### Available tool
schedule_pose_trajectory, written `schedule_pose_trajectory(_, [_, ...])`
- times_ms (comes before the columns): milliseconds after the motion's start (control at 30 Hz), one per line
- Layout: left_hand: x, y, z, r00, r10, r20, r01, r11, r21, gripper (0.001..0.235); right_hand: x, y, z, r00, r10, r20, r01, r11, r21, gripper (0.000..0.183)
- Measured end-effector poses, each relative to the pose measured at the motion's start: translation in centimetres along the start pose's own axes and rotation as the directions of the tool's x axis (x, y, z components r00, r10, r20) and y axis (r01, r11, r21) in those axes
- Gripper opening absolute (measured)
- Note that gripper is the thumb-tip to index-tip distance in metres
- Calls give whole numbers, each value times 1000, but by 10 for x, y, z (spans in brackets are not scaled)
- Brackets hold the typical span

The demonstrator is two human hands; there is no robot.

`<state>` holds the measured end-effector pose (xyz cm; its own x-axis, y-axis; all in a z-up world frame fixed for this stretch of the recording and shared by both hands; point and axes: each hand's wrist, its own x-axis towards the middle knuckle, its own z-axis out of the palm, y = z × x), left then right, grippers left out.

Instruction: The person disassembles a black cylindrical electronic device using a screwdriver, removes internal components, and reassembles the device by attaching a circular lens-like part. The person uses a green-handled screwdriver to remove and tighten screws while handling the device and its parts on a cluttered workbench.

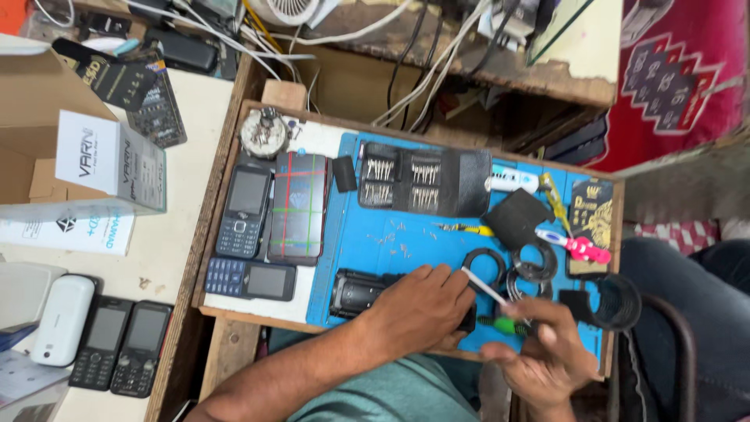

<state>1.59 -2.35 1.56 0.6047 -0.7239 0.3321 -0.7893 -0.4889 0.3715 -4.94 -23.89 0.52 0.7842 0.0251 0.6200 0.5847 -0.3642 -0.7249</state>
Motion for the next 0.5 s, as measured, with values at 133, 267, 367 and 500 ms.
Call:
schedule_pose_trajectory(133, [-6,0,1,999,-12,-46,11,1000,-25,49,5,-3,1,993,110,40,-114,984,139,62])
schedule_pose_trajectory(267, [-7,0,2,999,-24,-46,22,998,-52,50,13,-7,10,998,70,7,-70,986,149,67])
schedule_pose_trajectory(367, [-7,-2,2,999,-30,-31,26,994,-102,49,2,3,-15,960,149,237,-195,962,188,55])
schedule_pose_trajectory(500, [-5,-3,0,998,-66,-11,63,988,-139,48,-13,60,-59,686,519,510,-727,523,446,35])
